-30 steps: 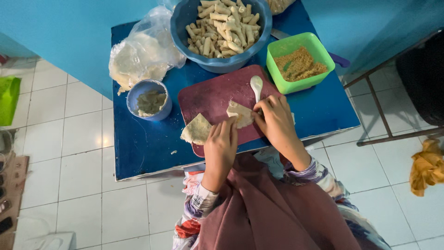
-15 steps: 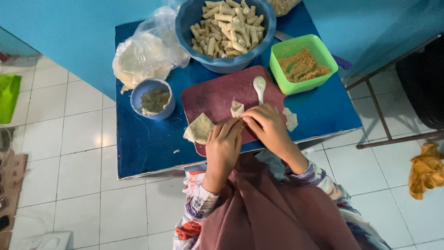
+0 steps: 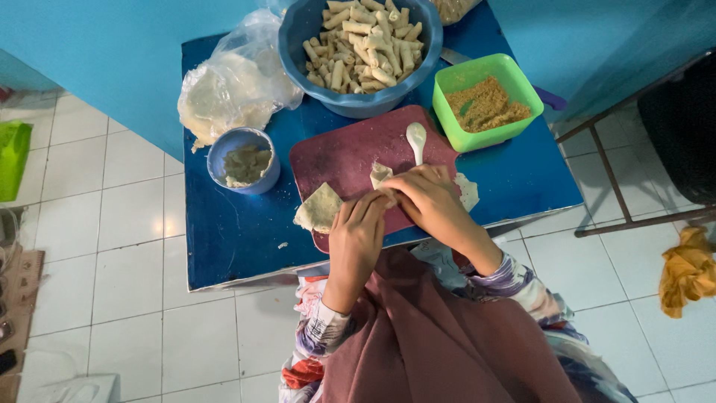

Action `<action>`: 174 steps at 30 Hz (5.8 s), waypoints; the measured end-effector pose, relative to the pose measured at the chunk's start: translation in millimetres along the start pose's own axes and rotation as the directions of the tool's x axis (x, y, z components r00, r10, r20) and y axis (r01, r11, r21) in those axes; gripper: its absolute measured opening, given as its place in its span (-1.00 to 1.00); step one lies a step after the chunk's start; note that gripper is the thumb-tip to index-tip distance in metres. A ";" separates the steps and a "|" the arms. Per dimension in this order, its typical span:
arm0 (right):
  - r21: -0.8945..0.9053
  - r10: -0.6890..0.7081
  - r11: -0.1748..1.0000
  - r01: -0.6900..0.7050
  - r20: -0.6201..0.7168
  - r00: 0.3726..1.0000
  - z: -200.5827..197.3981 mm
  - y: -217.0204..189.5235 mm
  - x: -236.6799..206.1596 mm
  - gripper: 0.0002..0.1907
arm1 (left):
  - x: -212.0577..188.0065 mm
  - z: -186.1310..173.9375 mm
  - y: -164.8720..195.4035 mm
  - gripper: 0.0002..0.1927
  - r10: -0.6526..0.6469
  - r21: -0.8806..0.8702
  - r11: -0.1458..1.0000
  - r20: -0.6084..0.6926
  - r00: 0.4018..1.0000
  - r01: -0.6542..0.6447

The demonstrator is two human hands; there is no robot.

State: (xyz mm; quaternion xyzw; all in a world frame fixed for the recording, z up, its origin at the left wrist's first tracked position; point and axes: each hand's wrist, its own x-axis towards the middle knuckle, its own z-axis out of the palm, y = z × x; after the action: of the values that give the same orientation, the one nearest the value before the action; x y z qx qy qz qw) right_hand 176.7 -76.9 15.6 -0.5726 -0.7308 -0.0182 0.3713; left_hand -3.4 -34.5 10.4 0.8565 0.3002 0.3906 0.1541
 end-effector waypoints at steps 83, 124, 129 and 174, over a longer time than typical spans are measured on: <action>-0.507 -0.261 0.815 0.280 0.110 0.959 27.0 30.8 18.5 -0.68 | 24.5 29.0 -37.7 -0.50 0.018 0.530 0.848 -0.030 0.999 0.000; 0.134 -0.161 0.978 0.158 0.016 0.987 -5.7 -16.8 41.7 -0.74 | 16.1 -8.3 -57.5 -0.46 -0.300 -0.824 0.389 0.309 0.902 0.412; 0.086 -0.189 0.979 0.186 0.037 0.981 -3.1 -14.7 40.6 -0.72 | 16.1 -10.2 -54.7 -0.36 -0.286 -0.815 0.414 0.306 0.908 0.406; -0.054 0.263 0.964 -0.262 0.023 0.964 8.1 70.0 7.1 -0.55 | 2.8 -3.5 -9.5 -0.65 0.093 0.043 0.994 0.155 0.984 -0.101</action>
State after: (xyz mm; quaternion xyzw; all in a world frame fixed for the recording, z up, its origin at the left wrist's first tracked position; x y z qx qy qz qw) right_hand 231.4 -43.3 -14.1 -0.6737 -0.6534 0.0214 0.3447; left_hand -8.4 -25.3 9.5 0.9011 0.2555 0.3232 0.1355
